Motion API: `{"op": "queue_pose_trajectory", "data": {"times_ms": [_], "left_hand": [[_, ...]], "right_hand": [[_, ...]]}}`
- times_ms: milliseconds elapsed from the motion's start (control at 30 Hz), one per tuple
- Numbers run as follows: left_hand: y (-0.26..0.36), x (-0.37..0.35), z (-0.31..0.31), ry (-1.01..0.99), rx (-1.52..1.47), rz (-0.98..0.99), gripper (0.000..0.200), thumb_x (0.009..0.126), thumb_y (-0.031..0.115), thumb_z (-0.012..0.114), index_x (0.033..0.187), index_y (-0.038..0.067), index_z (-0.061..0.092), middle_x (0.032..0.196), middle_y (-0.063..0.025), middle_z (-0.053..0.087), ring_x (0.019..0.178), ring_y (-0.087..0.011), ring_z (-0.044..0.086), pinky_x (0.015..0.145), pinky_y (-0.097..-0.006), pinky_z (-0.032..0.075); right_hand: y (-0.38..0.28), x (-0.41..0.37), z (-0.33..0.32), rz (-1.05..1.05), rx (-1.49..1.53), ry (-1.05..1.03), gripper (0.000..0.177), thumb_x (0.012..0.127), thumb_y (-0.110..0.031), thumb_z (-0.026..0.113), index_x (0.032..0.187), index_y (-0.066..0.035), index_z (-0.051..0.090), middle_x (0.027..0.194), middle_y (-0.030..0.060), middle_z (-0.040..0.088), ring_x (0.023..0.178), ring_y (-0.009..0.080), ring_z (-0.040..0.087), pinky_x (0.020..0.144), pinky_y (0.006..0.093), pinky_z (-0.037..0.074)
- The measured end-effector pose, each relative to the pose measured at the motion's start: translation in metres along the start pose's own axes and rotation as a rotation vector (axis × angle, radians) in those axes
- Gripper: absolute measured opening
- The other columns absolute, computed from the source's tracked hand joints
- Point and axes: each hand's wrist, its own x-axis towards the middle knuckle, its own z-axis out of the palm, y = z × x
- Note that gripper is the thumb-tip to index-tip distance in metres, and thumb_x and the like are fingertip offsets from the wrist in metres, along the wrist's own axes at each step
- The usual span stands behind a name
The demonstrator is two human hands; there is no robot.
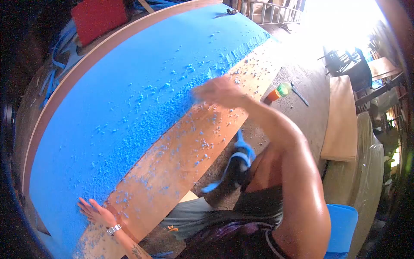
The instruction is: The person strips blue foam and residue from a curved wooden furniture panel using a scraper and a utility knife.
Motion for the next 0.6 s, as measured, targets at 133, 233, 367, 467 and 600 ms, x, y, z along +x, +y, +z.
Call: {"op": "queue_pose_trajectory", "data": {"times_ms": [133,233,367,467,600], "left_hand": [[0.006,0.002,-0.004,-0.018,0.086,-0.028,0.066,0.093,0.059,0.025,0.143,0.017,0.030,0.150,-0.0138,0.022,0.138,-0.0377,0.017,0.107,-0.0598,0.013],[0.017,0.004,-0.003,-0.013,0.172,-0.002,0.065,0.094,0.055,0.027,0.143,0.013,0.030,0.149,-0.0174,0.021,0.137,-0.0384,0.017,0.108,-0.0556,0.015],[0.080,-0.014,-0.013,0.013,-0.117,0.253,0.064,0.096,0.049,0.031,0.142,0.005,0.030,0.147,-0.0237,0.021,0.137,-0.0391,0.018,0.110,-0.0481,0.017],[0.164,-0.036,-0.012,0.045,-0.318,0.465,0.064,0.095,0.048,0.033,0.142,0.005,0.030,0.147,-0.0233,0.021,0.137,-0.0381,0.017,0.110,-0.0495,0.014],[0.269,-0.068,0.022,-0.092,-0.195,0.475,0.064,0.093,0.051,0.036,0.143,0.010,0.030,0.150,-0.0175,0.018,0.139,-0.0361,0.014,0.110,-0.0533,0.009]], "right_hand": [[0.044,-0.055,-0.036,0.383,0.098,0.019,0.034,0.085,-0.028,0.055,0.119,-0.026,0.059,0.130,-0.0056,0.052,0.103,0.0217,0.052,0.086,0.0401,0.040],[0.010,0.012,-0.029,0.094,-0.049,-0.077,0.032,0.086,-0.032,0.054,0.118,-0.034,0.058,0.119,0.0008,0.056,0.106,0.0254,0.049,0.088,0.0457,0.040],[0.025,0.019,-0.008,-0.105,0.024,0.125,0.040,0.085,-0.030,0.058,0.125,-0.030,0.054,0.116,0.0065,0.057,0.109,0.0268,0.047,0.090,0.0433,0.041],[0.141,-0.054,-0.014,0.154,-0.059,-0.135,0.039,0.086,-0.027,0.057,0.124,-0.024,0.055,0.131,0.0005,0.050,0.111,0.0257,0.046,0.091,0.0435,0.039],[0.189,-0.091,-0.029,0.204,-0.309,0.240,0.033,0.085,-0.026,0.059,0.118,-0.023,0.060,0.132,0.0018,0.051,0.095,0.0212,0.055,0.080,0.0391,0.045]]}}
